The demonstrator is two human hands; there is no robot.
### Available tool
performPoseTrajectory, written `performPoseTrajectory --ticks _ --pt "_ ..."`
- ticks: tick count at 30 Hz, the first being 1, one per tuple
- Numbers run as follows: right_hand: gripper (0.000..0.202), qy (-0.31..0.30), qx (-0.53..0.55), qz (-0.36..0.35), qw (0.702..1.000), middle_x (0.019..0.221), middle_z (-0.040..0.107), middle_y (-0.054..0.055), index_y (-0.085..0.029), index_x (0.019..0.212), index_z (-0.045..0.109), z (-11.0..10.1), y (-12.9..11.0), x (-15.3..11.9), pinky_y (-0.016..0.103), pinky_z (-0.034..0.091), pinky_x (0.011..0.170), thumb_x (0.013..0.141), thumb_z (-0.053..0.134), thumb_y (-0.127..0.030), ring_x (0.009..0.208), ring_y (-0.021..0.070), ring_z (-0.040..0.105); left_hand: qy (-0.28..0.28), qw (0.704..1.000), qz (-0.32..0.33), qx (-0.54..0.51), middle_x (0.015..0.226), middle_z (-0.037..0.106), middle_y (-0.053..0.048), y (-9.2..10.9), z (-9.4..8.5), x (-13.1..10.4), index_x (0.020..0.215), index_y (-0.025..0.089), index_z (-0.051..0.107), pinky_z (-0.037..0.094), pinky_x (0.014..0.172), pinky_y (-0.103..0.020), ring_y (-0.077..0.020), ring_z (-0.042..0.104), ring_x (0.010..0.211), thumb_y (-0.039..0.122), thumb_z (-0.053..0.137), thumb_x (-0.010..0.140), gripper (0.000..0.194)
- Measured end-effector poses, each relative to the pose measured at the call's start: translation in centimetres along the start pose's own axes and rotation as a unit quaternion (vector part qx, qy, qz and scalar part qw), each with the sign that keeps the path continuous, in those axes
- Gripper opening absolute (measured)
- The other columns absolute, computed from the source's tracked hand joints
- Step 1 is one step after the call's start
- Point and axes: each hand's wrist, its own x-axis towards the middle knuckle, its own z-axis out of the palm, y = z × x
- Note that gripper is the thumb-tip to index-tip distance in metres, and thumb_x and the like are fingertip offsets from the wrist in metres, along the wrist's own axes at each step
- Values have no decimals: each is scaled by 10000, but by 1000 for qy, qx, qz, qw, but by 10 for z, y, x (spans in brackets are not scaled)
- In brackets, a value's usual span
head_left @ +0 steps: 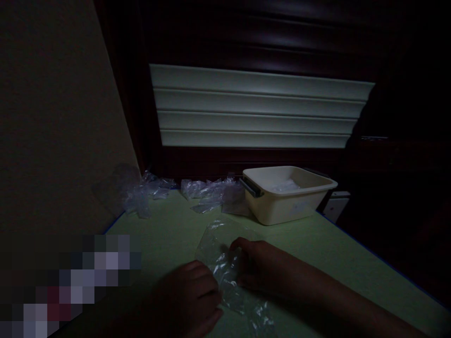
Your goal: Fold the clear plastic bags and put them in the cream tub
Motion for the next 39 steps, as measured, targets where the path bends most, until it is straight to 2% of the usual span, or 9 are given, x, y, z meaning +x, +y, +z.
performPoseTrajectory --ticks 6,12,14,17,22,27,31,36,39 --pt "432 12 -65 10 998 761 616 12 -179 1140 515 0 -1 -2 224 336 535 715 587 -151 629 141 540 -8 999 4 32 774 653 11 3 -4 0 820 165 577 465 642 -267 -159 578 688 135 705 759 146" --pt "370 101 -121 -51 986 1043 570 97 -148 1070 565 1 -6 -3 284 423 766 704 606 -114 896 200 550 -61 996 17 59 779 650 -9 10 -7 5 813 167 584 473 654 -275 -169 577 705 156 683 783 104" --pt "259 93 -115 -78 986 996 570 73 -158 1001 580 1 -12 -3 261 425 744 745 581 -118 855 175 554 -70 995 25 62 776 646 -10 12 -7 6 812 160 589 469 628 -268 -166 574 698 160 685 788 99" --pt "111 51 -141 -103 983 861 576 38 -157 867 582 6 -18 -3 215 398 623 782 532 -109 720 135 542 -62 996 25 65 784 649 -10 13 -7 5 830 153 599 466 622 -267 -166 574 705 183 713 772 131" --pt "116 34 -262 -146 953 846 604 57 -151 890 582 18 -14 2 236 375 606 848 474 -149 715 151 547 -54 996 14 67 776 651 -12 13 -5 1 818 155 601 458 611 -267 -170 575 708 184 741 747 160" --pt "164 67 -341 -76 935 823 625 69 -154 899 587 17 -10 5 261 376 567 906 423 -166 661 170 589 -54 996 24 66 769 650 -8 12 -3 1 801 162 595 467 623 -265 -168 577 705 192 726 764 140" --pt "159 74 -372 -32 925 840 639 94 -144 924 583 15 -7 8 271 396 558 894 426 -142 692 200 621 -48 996 20 68 765 644 0 13 -5 2 789 166 589 479 632 -260 -159 574 700 173 696 784 108" --pt "195 83 -368 8 926 866 646 112 -133 989 566 16 1 9 286 405 554 893 396 -138 694 216 637 -46 997 19 64 761 639 0 13 -6 3 774 169 591 479 637 -263 -160 572 704 162 709 758 119" --pt "203 92 -330 12 939 847 643 107 -131 970 562 17 5 9 277 384 542 922 372 -187 659 197 621 -43 997 12 58 751 634 -7 11 -6 2 746 169 593 477 654 -273 -167 570 714 159 679 778 92"
